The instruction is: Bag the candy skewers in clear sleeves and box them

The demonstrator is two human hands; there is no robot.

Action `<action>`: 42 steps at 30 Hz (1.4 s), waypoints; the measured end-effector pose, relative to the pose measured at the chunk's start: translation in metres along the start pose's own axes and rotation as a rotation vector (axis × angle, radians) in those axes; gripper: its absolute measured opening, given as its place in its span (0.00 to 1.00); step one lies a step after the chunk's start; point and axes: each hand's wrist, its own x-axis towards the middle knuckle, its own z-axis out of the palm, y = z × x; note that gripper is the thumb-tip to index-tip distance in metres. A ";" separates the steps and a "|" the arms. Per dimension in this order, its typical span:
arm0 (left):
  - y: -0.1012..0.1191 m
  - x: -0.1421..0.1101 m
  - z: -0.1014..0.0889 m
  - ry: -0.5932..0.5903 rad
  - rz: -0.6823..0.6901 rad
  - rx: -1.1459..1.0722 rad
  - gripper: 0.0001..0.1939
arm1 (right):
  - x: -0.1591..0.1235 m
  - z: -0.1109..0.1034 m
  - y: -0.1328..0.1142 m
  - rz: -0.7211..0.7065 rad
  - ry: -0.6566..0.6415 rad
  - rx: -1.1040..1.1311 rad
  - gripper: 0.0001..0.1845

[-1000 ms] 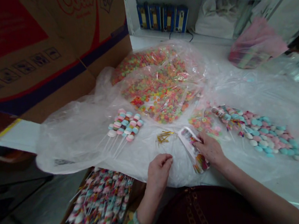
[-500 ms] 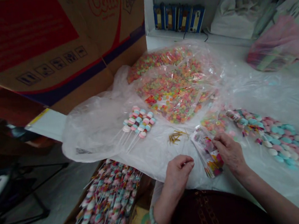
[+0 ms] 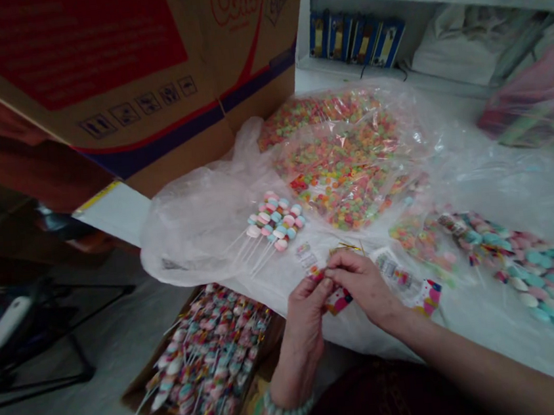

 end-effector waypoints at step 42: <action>0.009 0.002 -0.024 0.294 -0.099 -0.444 0.05 | -0.045 -0.053 0.033 0.104 -0.177 -0.379 0.17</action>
